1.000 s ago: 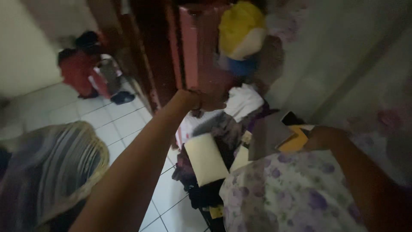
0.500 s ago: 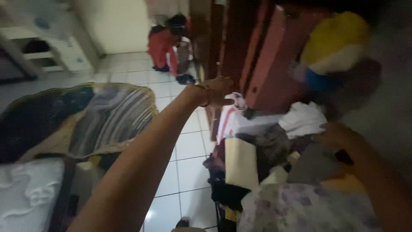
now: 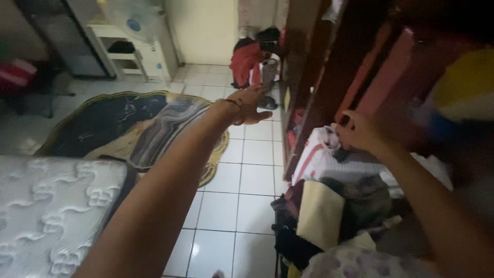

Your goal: Organizes linens and tucks a purple fitted sheet onto a mattress.

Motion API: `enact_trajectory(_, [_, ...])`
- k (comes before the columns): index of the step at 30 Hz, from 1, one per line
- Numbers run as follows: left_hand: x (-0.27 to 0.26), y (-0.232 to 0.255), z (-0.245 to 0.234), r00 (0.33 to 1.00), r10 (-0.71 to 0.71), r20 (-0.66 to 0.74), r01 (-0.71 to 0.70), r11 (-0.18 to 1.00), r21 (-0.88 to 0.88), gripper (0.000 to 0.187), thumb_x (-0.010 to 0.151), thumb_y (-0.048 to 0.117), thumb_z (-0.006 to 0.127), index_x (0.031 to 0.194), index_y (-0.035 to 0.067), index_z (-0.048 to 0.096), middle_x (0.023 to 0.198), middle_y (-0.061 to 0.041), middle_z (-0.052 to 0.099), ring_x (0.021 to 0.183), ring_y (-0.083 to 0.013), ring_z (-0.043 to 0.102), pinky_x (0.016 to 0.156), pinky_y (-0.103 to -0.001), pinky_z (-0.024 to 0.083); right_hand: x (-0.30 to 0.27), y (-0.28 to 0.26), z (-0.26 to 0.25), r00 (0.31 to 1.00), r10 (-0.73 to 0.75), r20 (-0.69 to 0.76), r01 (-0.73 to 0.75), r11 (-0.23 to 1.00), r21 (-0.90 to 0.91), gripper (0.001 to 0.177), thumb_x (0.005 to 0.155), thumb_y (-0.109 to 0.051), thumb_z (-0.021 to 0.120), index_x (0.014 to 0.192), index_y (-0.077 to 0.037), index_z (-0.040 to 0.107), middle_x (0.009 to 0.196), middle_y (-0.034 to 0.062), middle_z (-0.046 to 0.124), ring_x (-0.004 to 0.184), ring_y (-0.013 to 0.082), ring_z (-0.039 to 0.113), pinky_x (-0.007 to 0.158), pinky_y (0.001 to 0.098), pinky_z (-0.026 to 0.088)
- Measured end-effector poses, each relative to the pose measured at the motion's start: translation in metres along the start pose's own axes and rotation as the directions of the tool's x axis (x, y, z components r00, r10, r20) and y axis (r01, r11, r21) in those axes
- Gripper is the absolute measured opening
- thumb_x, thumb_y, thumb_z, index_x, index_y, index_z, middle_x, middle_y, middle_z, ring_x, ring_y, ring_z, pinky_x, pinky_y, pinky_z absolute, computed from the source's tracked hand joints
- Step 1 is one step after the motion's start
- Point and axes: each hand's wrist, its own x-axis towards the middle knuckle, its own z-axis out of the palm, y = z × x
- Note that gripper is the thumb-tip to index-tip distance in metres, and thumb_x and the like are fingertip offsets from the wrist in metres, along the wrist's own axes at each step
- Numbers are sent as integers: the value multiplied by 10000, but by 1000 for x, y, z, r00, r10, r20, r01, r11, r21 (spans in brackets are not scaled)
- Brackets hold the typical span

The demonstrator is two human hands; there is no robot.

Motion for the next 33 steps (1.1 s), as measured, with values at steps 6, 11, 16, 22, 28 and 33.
enact_trajectory(6, [-33,-57,7,991,-127,-48,128,992,21,762,939,661,574,1523,195,424,1514,-158,507,1401,-368,505,1135,-507,444,19,-92,1,986,-18,167,46,984,-171,681,949,-502,645,1460,-53,603,1355,239,660,1260,404,626,1021,488,524])
enact_trajectory(11, [-86,-101,-3,980,-193,-53,192,981,-32,794,957,591,599,1549,99,404,1543,-207,480,1469,-407,420,1175,-535,395,73,-89,61,956,-253,145,278,942,-186,670,931,-494,680,1383,-1,657,1308,285,682,1287,425,607,1096,500,462])
enact_trajectory(16, [-137,-150,-7,948,-315,37,317,946,-75,806,975,532,575,1588,67,334,1625,-229,365,1523,-415,321,1209,-555,345,80,-183,75,935,-91,342,170,963,-208,716,982,-542,582,1520,-73,534,1440,220,605,1363,385,557,1104,549,452])
enact_trajectory(22, [-182,-210,-2,942,-336,-8,336,942,-12,762,1001,499,604,1553,24,381,1537,-277,457,1422,-459,453,1168,-568,405,96,-263,104,893,-248,374,280,959,-32,676,992,-391,651,1499,37,517,1159,269,705,923,345,776,747,428,623])
enact_trajectory(28, [-237,-280,4,895,-419,-150,440,885,154,774,900,676,609,1386,79,532,1396,-189,573,1297,-381,587,1071,-531,514,133,-324,176,857,-332,395,405,907,-115,803,942,-607,593,1524,-57,531,1506,218,548,1407,397,511,1130,518,443])
enact_trajectory(33, [-304,-292,-33,777,-623,-89,628,760,168,775,979,689,485,1551,173,399,1528,-118,465,1407,-304,499,1158,-460,448,122,-398,195,795,-399,457,492,865,-101,785,946,-656,550,1542,-146,531,1499,161,573,1389,376,533,1080,509,483])
